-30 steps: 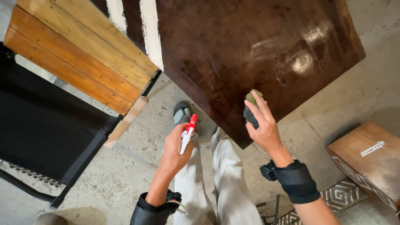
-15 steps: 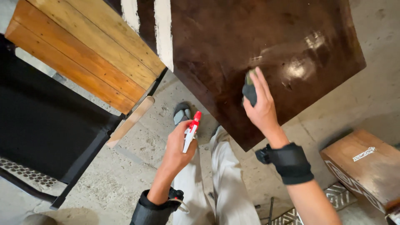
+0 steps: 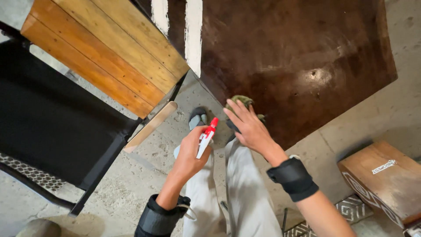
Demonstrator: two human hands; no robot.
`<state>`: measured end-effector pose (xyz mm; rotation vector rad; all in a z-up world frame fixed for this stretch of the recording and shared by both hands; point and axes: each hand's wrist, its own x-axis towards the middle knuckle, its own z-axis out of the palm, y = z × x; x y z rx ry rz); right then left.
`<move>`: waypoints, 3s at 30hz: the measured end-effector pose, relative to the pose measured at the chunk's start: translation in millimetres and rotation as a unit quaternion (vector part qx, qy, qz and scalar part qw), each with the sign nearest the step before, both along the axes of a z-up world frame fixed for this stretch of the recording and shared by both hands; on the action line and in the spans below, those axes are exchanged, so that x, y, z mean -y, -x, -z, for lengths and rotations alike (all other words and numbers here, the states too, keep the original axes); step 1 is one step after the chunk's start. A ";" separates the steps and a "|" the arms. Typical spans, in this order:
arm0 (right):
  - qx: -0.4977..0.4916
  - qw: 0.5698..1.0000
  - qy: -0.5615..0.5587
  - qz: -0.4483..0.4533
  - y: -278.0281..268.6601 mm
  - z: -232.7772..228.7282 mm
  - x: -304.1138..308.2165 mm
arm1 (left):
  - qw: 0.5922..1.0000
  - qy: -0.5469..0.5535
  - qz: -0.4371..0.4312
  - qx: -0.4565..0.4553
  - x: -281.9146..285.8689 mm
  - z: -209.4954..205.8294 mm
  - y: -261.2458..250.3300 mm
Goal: The person sprays a liquid from a bottle onto a wooden table and wipes it with a cloth. They then move to a second wooden table and repeat the spraying and wiping process.
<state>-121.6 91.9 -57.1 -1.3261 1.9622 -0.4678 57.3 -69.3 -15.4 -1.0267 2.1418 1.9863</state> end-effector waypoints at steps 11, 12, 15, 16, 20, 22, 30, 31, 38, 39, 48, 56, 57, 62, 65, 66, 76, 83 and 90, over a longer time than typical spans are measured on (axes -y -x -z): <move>-0.061 0.998 -0.004 0.027 69.1 7.1 -75.0 | 0.999 -0.035 0.024 0.010 -3.4 -25.4 50.4; -0.080 0.996 -0.005 0.037 77.7 7.8 -80.2 | 0.998 -0.052 0.027 0.012 -6.3 -30.6 59.7; -0.092 0.994 -0.017 0.053 105.2 10.9 -90.9 | 0.999 -0.031 0.026 -0.014 -20.3 -27.4 79.7; -0.090 0.994 -0.018 0.053 113.1 9.8 -92.8 | 0.999 -0.032 0.026 -0.012 -25.6 -28.3 85.7; -0.086 0.996 -0.020 0.033 147.7 2.5 -106.9 | 0.999 0.036 0.034 -0.015 -46.8 -31.4 119.1; -0.070 0.997 -0.032 0.024 164.0 1.1 -114.0 | 0.999 0.038 0.032 0.013 -52.4 -42.1 136.8; -0.066 0.994 0.028 0.087 221.4 -2.2 -150.5 | 0.998 0.002 0.014 0.061 -64.7 -63.2 192.1; -0.065 0.994 0.030 0.086 226.0 -1.7 -149.3 | 0.998 0.004 0.014 0.062 -64.9 -64.1 195.1; -0.098 0.959 0.114 0.242 240.6 32.4 -71.7 | 0.997 0.004 -0.008 0.072 -62.4 -64.3 200.3; -0.118 0.962 0.134 0.205 234.3 36.6 -52.7 | 0.997 0.006 -0.016 0.070 -64.0 -65.4 197.2; 0.015 0.990 0.127 -0.064 144.9 11.2 -45.3 | 0.995 -0.001 -0.037 0.088 -61.8 -66.6 195.4; -0.078 0.994 0.079 -0.023 228.1 13.9 -74.9 | 0.995 -0.019 -0.055 0.084 -56.6 -66.9 191.6; -0.079 0.993 0.079 0.026 233.8 14.5 -67.4 | 0.995 -0.013 -0.054 0.082 -56.9 -68.2 190.6; -0.132 0.984 0.083 0.087 199.1 27.9 -8.8 | 0.994 -0.003 -0.058 0.087 -61.7 -64.3 185.5; -0.103 0.986 0.128 0.042 167.1 23.2 7.1 | 0.994 -0.014 -0.052 0.093 -61.5 -62.7 190.6; -0.051 0.987 0.150 0.001 154.6 20.0 7.0 | 0.994 -0.024 -0.050 0.097 -62.4 -63.4 192.0; 0.011 0.990 0.078 -0.117 176.7 10.1 -150.8 | 0.998 0.000 -0.007 0.069 -65.7 -74.3 234.6; -0.098 0.980 0.077 0.158 239.0 -2.0 -185.3 | 0.999 0.002 0.039 0.038 -78.8 -72.7 274.1; -0.119 0.944 0.107 0.289 271.1 5.2 -173.0 | 0.995 0.037 0.083 0.027 -90.6 -67.9 303.6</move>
